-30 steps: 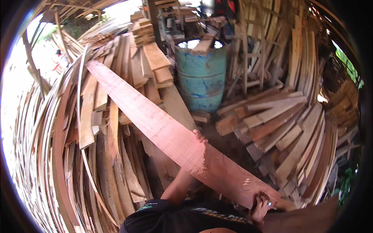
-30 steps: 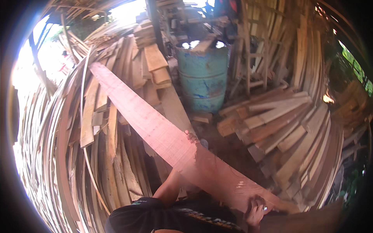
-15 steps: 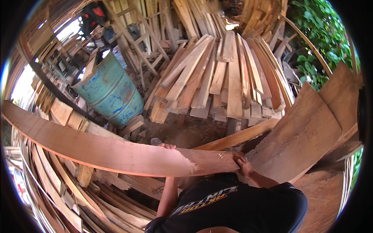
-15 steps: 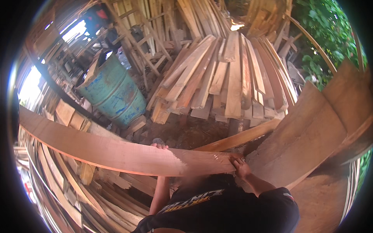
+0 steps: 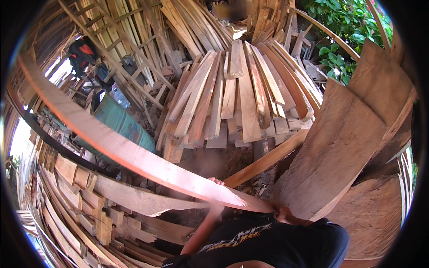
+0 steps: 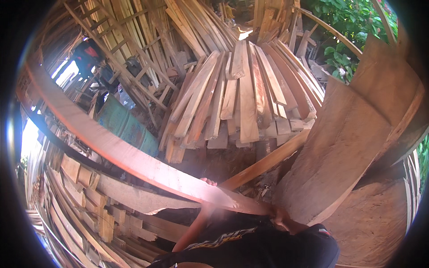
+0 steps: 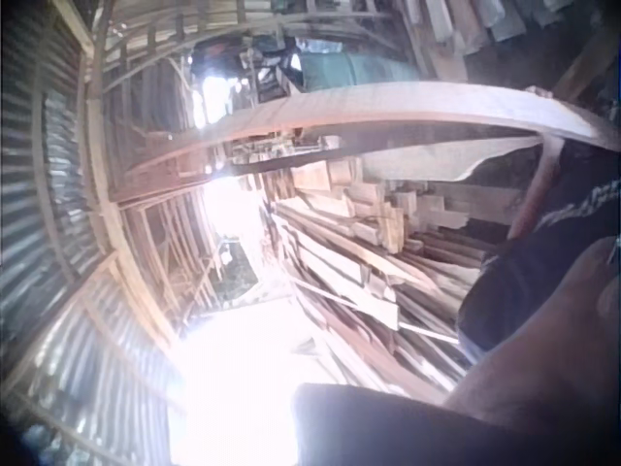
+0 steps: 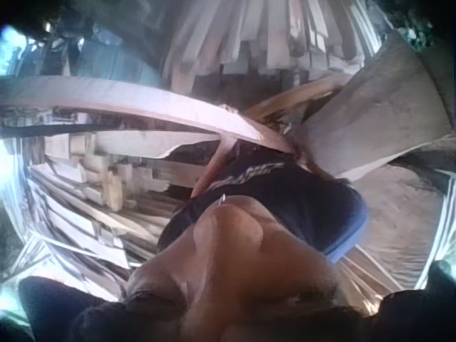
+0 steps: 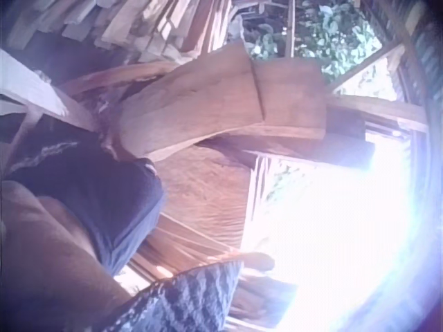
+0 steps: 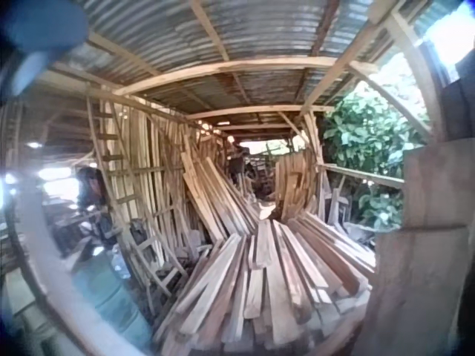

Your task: The person sorts through a large pile of wooden planks in a workshop. They repeatedly pick up individual planks, inspect them by turning them over, and place them back into the pile or onto a separate stack.

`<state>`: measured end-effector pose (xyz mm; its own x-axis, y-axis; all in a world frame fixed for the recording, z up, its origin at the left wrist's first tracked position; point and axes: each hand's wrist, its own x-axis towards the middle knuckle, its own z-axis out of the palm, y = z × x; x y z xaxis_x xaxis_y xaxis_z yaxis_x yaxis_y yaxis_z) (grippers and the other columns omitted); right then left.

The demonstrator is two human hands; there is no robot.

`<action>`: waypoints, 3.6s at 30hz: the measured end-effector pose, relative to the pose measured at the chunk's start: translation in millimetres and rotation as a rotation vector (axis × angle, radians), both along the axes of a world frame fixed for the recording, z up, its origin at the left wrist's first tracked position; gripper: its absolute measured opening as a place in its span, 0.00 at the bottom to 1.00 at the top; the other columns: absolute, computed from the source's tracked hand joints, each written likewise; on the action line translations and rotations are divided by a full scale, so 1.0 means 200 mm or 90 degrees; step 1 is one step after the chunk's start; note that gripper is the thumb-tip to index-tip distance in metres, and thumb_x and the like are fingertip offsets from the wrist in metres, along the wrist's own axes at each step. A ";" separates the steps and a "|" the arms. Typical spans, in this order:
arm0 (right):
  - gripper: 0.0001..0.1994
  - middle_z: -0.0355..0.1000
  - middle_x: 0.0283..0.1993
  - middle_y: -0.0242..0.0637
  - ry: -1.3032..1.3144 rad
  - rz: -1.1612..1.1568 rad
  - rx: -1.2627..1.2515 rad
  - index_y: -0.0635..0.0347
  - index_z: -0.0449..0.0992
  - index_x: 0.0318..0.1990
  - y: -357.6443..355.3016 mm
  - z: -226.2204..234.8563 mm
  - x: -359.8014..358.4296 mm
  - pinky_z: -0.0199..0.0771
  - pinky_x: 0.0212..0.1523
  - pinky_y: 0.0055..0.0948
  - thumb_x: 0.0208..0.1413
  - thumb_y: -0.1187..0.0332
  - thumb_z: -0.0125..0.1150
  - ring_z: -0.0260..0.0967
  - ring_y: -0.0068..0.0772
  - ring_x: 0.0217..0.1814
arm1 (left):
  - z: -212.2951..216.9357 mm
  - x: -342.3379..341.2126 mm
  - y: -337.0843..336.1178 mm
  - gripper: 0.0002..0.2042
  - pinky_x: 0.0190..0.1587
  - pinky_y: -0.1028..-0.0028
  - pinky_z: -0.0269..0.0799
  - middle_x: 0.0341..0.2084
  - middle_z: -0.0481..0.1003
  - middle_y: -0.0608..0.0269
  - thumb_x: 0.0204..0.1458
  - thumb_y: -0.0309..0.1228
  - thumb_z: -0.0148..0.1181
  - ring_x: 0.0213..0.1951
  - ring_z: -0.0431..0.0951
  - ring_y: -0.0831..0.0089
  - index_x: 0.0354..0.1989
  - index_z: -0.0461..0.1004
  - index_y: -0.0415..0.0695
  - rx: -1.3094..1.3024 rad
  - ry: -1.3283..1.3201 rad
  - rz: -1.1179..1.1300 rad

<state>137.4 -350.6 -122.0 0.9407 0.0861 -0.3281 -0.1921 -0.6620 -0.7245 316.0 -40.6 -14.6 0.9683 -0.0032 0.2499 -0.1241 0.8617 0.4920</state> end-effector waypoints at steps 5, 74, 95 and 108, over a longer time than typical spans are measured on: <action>0.17 0.74 0.45 0.51 -0.002 -0.071 0.010 0.54 0.76 0.48 -0.01 -0.01 -0.24 0.69 0.50 0.46 0.50 0.63 0.57 0.69 0.58 0.51 | 0.06 0.01 -0.16 0.13 0.44 0.69 0.67 0.29 0.66 0.65 0.62 0.42 0.48 0.34 0.68 0.72 0.43 0.66 0.44 0.125 0.215 0.027; 0.09 0.76 0.34 0.46 -0.228 -0.374 -0.401 0.59 0.72 0.38 -0.70 0.15 2.19 0.76 0.39 0.48 0.58 0.64 0.53 0.76 0.50 0.39 | -0.31 -0.49 0.22 0.18 0.46 0.67 0.72 0.37 0.76 0.53 0.52 0.41 0.62 0.42 0.77 0.63 0.44 0.73 0.39 1.168 0.250 -0.356; 0.22 0.68 0.55 0.61 -0.249 -0.246 -0.361 0.74 0.70 0.54 -1.08 -1.14 1.88 0.56 0.66 0.47 0.62 0.64 0.43 0.60 0.57 0.64 | -0.47 -1.41 0.69 0.20 0.48 0.56 0.72 0.39 0.78 0.45 0.48 0.48 0.61 0.45 0.77 0.47 0.43 0.75 0.45 1.164 0.797 -0.143; 0.12 0.77 0.40 0.42 0.337 0.302 0.413 0.61 0.76 0.43 0.59 -0.58 0.81 0.78 0.41 0.37 0.58 0.64 0.55 0.77 0.39 0.38 | 0.01 -1.37 0.71 0.16 0.48 0.60 0.73 0.40 0.79 0.48 0.51 0.38 0.58 0.46 0.78 0.52 0.44 0.75 0.42 1.073 0.840 0.259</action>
